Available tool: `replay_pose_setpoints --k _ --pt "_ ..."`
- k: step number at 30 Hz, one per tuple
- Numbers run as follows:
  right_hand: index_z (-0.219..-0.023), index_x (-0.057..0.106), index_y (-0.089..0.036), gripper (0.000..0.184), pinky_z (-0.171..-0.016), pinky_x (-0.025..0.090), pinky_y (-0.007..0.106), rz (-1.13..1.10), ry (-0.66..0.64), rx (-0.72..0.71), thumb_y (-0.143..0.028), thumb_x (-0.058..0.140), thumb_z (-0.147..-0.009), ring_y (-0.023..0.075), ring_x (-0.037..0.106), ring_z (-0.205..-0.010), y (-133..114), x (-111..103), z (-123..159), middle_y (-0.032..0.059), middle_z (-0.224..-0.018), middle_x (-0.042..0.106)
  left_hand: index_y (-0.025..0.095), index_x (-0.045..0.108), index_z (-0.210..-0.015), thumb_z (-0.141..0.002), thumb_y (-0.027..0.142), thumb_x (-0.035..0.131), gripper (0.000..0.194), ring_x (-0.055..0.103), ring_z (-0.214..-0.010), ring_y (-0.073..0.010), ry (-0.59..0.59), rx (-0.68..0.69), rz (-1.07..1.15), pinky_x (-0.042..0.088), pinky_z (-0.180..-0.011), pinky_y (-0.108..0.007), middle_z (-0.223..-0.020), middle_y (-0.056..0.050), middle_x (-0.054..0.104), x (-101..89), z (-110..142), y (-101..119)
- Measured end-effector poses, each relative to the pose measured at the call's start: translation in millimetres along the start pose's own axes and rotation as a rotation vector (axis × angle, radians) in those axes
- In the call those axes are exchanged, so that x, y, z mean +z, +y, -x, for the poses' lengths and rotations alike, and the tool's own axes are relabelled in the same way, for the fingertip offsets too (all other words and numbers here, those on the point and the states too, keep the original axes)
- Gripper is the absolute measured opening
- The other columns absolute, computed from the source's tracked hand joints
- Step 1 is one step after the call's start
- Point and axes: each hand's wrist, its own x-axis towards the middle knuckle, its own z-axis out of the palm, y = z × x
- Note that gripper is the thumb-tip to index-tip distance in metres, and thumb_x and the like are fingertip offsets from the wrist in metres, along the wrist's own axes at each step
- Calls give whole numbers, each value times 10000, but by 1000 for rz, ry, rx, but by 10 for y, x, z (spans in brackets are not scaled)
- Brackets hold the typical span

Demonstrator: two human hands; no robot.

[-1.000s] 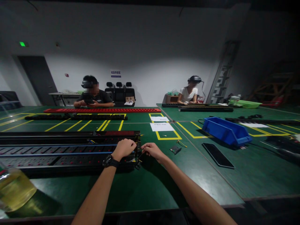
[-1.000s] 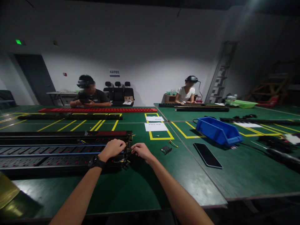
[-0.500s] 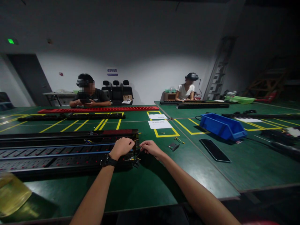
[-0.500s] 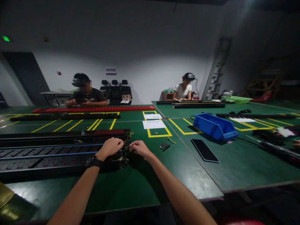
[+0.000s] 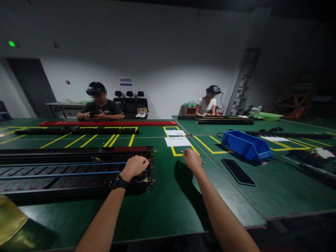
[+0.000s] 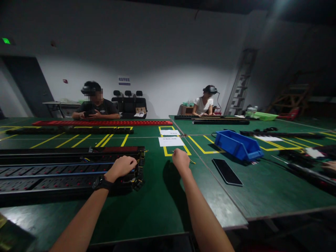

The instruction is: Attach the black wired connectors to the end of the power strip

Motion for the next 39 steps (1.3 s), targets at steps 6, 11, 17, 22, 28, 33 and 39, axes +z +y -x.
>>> replay_pose_setpoints --k 6,11,17,22,28,33,39 --pt "-1116 761 -129 353 -832 464 452 149 53 171 -170 508 -873 384 609 -1117 526 -43 -183 273 -1192 665 242 756 -810 -961 331 385 411 732 -907 -272 0 3 7 508 -806 -338 -974 -98 786 -12 2 1" --pt "-1025 779 -107 290 -843 438 518 105 -14 244 -213 583 -838 417 609 -1104 667 60 -274 296 -1092 684 238 755 -803 -965 323 384 414 731 -904 -277 -6 8 8 504 -804 -339 -964 -104 783 -34 10 7" --pt "-1051 791 -186 289 -863 432 482 95 -13 207 -202 564 -872 360 670 -1054 662 78 -271 255 -1088 717 231 742 -777 -962 322 387 410 731 -879 -263 -4 4 10 502 -784 -320 -932 -94 779 -19 8 -3" --pt "-1000 806 -186 247 -853 438 458 60 -53 194 -280 633 -851 357 679 -1032 601 15 -256 237 -1047 738 241 752 -809 -963 325 387 405 731 -915 -256 -4 5 9 500 -789 -310 -971 -88 786 -24 21 11" --pt "-1005 777 -213 277 -782 457 323 -58 2 26 -295 537 -895 270 693 -963 396 -8 -250 121 -1005 759 234 762 -816 -954 315 399 397 732 -937 -255 -7 -10 -3 496 -788 -298 -972 -88 789 -40 35 36" --pt "-937 735 -184 236 -729 454 268 -357 -19 -144 -229 512 -877 207 686 -835 129 102 -175 62 -854 752 243 754 -795 -959 330 386 412 732 -899 -244 -1 3 0 496 -777 -296 -954 -83 786 -9 25 6" --pt "-807 665 -174 140 -695 455 274 -638 -154 -298 -184 528 -779 191 648 -751 -127 365 -66 42 -791 715 230 742 -781 -955 336 382 414 732 -871 -254 6 13 -21 497 -763 -308 -936 -88 785 -19 25 2"
